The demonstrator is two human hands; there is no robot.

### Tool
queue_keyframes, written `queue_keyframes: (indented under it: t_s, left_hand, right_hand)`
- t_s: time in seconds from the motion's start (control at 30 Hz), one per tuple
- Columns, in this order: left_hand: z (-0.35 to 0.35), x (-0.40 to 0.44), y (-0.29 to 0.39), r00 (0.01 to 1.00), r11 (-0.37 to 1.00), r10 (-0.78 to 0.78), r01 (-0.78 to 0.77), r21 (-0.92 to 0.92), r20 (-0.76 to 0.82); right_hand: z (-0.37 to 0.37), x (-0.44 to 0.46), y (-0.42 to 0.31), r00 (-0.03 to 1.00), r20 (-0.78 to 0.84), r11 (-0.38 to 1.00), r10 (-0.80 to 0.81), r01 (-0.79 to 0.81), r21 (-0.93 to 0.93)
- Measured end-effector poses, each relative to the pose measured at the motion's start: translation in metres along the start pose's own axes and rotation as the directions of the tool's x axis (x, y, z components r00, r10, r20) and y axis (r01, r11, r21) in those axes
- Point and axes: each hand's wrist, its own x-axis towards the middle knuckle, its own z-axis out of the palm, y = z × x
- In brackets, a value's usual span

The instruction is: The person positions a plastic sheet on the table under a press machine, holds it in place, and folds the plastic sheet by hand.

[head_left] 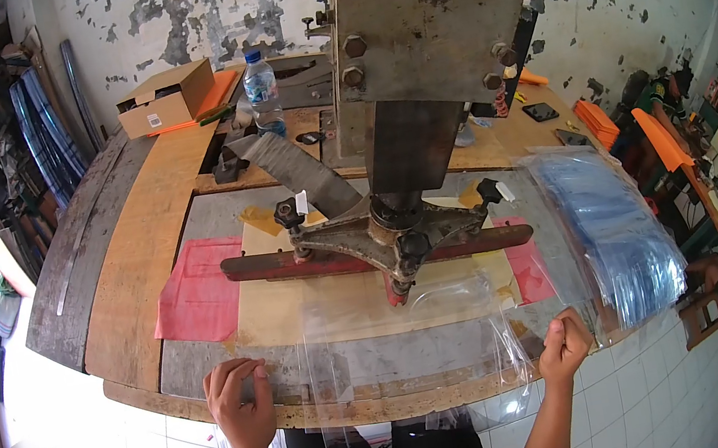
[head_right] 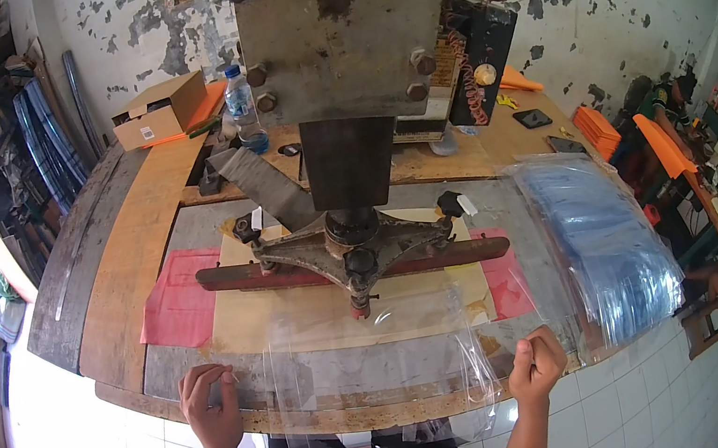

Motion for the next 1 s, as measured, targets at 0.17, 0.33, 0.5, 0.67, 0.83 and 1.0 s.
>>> queue_keyframes:
  t_s: [0.17, 0.33, 0.5, 0.67, 0.83, 1.0]
  left_hand:
    - [-0.0001, -0.0009, -0.0020, 1.000, 1.000, 0.001, -0.001, -0.004, 0.000]
    - [-0.0006, 0.0006, 0.0018, 1.000, 1.000, 0.003, -0.003, -0.004, -0.002]
    - [-0.0006, 0.0001, 0.0015, 1.000, 1.000, 0.005, -0.005, 0.005, -0.007]
    - [-0.0012, -0.0003, 0.0007, 1.000, 1.000, 0.004, -0.004, 0.001, 0.005]
    - [-0.0014, -0.0003, 0.0008, 1.000, 1.000, 0.010, -0.010, -0.006, -0.007]
    - [-0.0010, -0.0002, 0.0000, 1.000, 1.000, 0.012, -0.012, -0.003, 0.002]
  right_hand:
    - [0.0005, -0.0012, 0.0005, 1.000, -0.008, 1.000, -0.012, 0.012, -0.009]
    - [0.0010, 0.0023, -0.0038, 1.000, -0.015, 1.000, -0.024, 0.024, 0.005]
    - [0.0011, 0.0014, -0.0007, 0.998, -0.031, 0.998, -0.057, 0.057, -0.014]
    - [0.0007, 0.0005, 0.0003, 0.999, -0.016, 0.999, -0.039, 0.039, 0.003]
    - [0.0006, -0.0002, -0.0008, 0.999, -0.020, 1.000, -0.024, 0.024, -0.007]
    - [0.0001, -0.0008, 0.0012, 1.000, -0.014, 1.000, -0.022, 0.022, -0.010]
